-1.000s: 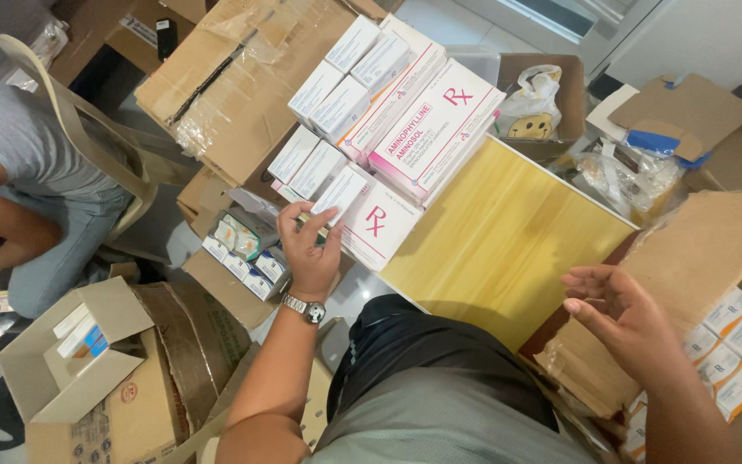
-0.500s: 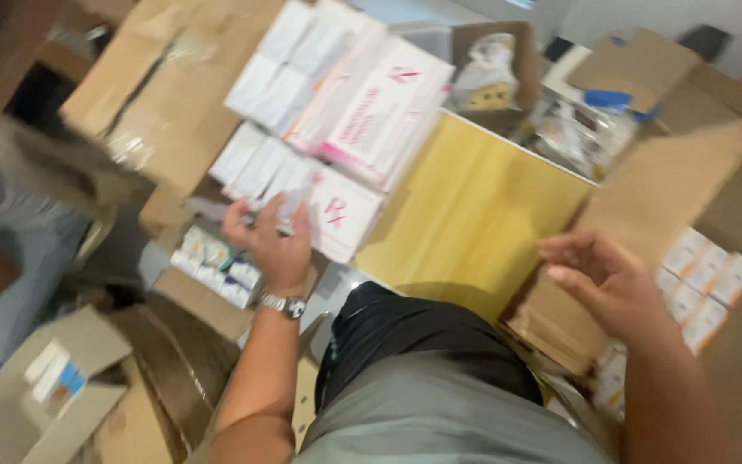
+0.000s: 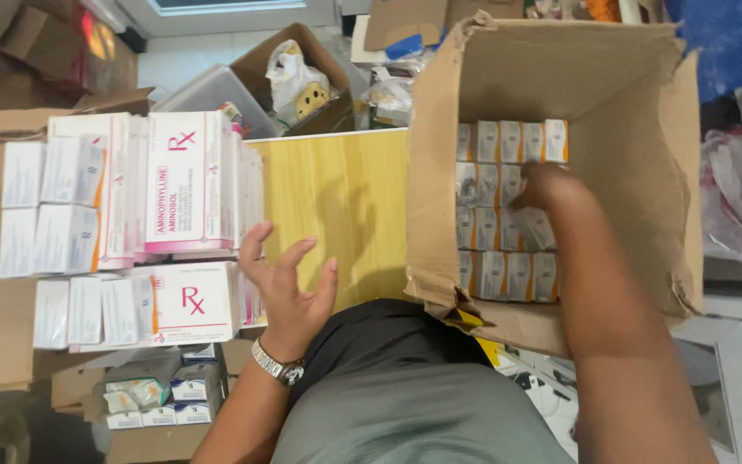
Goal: The person repeatedly picks up small white boxes from a large cardboard box and stacks them on a table. The person handles the boxes one at a time, placing them in neat rows on the surface.
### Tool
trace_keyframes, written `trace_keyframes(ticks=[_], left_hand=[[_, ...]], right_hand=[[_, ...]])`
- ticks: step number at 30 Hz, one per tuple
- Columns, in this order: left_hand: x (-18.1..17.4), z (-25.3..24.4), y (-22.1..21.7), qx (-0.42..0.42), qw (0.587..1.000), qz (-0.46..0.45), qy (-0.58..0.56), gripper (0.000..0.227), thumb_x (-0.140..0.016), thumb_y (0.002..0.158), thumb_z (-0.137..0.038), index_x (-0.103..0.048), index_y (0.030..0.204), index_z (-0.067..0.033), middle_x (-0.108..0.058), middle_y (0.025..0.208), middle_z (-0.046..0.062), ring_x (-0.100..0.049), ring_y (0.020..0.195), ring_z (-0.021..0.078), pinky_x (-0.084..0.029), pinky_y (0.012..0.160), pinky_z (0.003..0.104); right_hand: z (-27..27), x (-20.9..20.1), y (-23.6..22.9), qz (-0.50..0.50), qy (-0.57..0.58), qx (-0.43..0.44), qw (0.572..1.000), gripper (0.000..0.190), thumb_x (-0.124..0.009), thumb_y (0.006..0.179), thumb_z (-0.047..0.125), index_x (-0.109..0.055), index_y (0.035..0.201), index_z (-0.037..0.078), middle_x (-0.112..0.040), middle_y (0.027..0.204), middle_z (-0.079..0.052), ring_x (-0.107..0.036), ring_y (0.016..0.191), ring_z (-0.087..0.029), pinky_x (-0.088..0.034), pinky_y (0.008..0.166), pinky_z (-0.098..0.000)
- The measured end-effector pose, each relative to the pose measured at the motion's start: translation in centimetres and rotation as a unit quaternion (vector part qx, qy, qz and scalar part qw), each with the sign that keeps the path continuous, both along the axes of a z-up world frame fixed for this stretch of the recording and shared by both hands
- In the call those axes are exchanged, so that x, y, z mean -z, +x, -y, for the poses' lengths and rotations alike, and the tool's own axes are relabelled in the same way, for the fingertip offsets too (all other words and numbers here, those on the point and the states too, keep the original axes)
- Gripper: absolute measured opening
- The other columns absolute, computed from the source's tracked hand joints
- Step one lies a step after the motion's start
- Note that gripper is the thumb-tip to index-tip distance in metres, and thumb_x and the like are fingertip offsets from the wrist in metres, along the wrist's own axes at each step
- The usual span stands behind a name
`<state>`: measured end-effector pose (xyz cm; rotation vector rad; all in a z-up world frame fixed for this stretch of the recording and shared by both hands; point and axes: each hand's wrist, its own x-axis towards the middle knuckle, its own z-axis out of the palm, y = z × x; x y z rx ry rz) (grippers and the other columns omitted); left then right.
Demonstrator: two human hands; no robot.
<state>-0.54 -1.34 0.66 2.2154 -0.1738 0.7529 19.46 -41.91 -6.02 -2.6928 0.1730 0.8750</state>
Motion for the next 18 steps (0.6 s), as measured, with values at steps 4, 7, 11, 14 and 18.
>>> trace_keyframes(ticks=[4,7,11,14,18], left_hand=[[-1.0,1.5,0.5,0.051,0.999,0.002,0.011,0.039,-0.081,0.086,-0.012,-0.063,0.120,-0.0142,-0.040,0.145,0.021,-0.037,0.143,0.0424,-0.031,0.121,0.057],[-1.6,1.9,1.0,0.087,0.996,-0.016,-0.016,0.039,-0.081,0.085,-0.012,-0.063,0.120,-0.0136,-0.048,0.141,0.020,-0.043,0.139,0.0410,-0.036,0.118,0.054],[-2.0,1.6,0.2,0.145,0.982,-0.073,-0.096,0.054,-0.083,0.089,-0.019,-0.055,0.134,-0.0125,-0.052,0.141,0.018,-0.054,0.134,0.0378,-0.046,0.114,0.047],[-2.8,1.8,0.0,0.185,0.977,-0.033,-0.105,0.079,-0.089,0.085,-0.031,-0.044,0.149,-0.0161,-0.048,0.147,0.019,-0.057,0.132,0.0373,-0.052,0.109,0.044],[-4.0,1.8,-0.5,0.158,0.986,0.059,-0.016,0.079,-0.089,0.082,-0.041,-0.048,0.147,-0.0228,-0.043,0.152,0.020,-0.060,0.126,0.0330,-0.055,0.106,0.041]], right_hand=[[-2.8,2.0,-0.1,-0.093,-0.072,-0.094,0.989,0.054,-0.081,0.086,0.030,-0.059,0.132,0.011,-0.070,0.112,-0.018,-0.067,0.096,-0.030,-0.053,0.079,-0.0444],[-3.0,-1.7,-0.3,-0.091,-0.067,-0.072,0.991,0.065,-0.082,0.083,0.031,-0.057,0.140,0.014,-0.069,0.120,-0.020,-0.068,0.102,-0.033,-0.053,0.085,-0.0469],[-3.1,-9.8,-1.5,0.159,0.043,0.027,0.986,0.065,-0.081,0.085,0.034,-0.062,0.143,0.013,-0.073,0.122,-0.020,-0.070,0.103,-0.032,-0.054,0.089,-0.0443],[-6.9,-13.6,-5.7,0.356,0.517,0.038,0.778,0.051,-0.077,0.098,0.019,-0.057,0.143,0.005,-0.062,0.127,-0.004,-0.061,0.111,-0.011,-0.054,0.093,-0.0256],[-13.5,-14.7,-10.8,0.316,0.532,-0.042,0.784,0.057,-0.079,0.094,0.010,-0.051,0.143,0.002,-0.059,0.129,-0.005,-0.062,0.114,-0.011,-0.054,0.098,-0.0256]])
